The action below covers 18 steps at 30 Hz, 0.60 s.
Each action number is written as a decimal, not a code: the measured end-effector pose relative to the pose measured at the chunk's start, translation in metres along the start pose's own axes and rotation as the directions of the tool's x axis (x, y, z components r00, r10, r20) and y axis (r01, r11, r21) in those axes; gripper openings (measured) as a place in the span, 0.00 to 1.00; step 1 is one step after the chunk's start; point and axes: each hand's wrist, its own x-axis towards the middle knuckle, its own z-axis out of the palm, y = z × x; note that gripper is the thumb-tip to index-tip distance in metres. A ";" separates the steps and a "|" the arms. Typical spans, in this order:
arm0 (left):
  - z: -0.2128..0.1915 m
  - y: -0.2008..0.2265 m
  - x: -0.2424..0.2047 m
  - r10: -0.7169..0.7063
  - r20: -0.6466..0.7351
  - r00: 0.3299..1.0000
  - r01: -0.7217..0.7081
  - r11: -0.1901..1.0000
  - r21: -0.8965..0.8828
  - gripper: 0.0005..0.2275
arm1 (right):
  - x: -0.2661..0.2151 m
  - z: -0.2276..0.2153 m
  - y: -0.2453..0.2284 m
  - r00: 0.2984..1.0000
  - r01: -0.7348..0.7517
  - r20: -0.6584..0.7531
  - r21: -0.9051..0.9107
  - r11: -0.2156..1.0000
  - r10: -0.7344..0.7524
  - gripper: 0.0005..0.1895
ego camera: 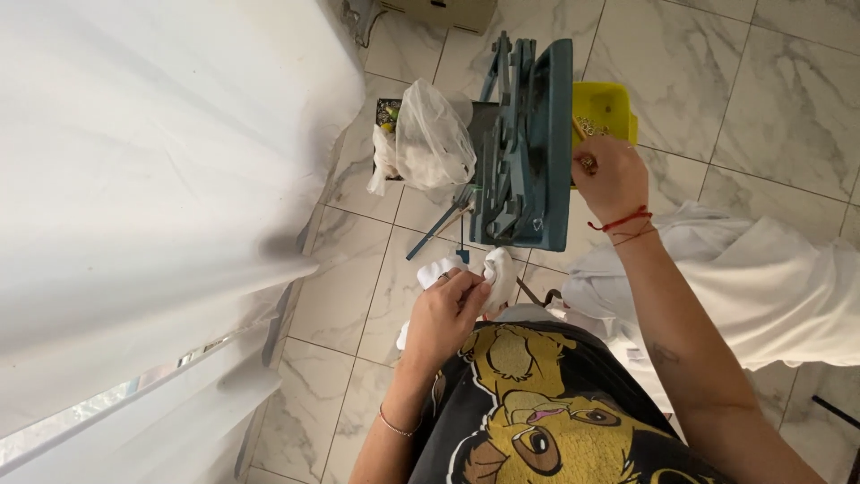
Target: Attaching snap buttons to white garments using a manual press machine
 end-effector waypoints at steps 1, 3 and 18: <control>-0.001 0.000 -0.001 0.006 0.013 1.000 -0.006 1.000 -0.002 0.09 | 0.001 0.001 0.003 1.000 -0.012 -0.004 -0.006 1.000 0.012 0.06; -0.004 0.001 0.000 0.015 0.028 1.000 -0.015 1.000 -0.002 0.09 | 0.008 0.002 0.011 1.000 0.015 0.007 0.028 0.999 -0.016 0.06; -0.002 0.004 -0.001 0.018 0.134 0.991 -0.030 0.996 0.084 0.08 | 0.061 0.014 0.012 0.933 -0.041 0.344 -0.178 0.983 0.101 0.09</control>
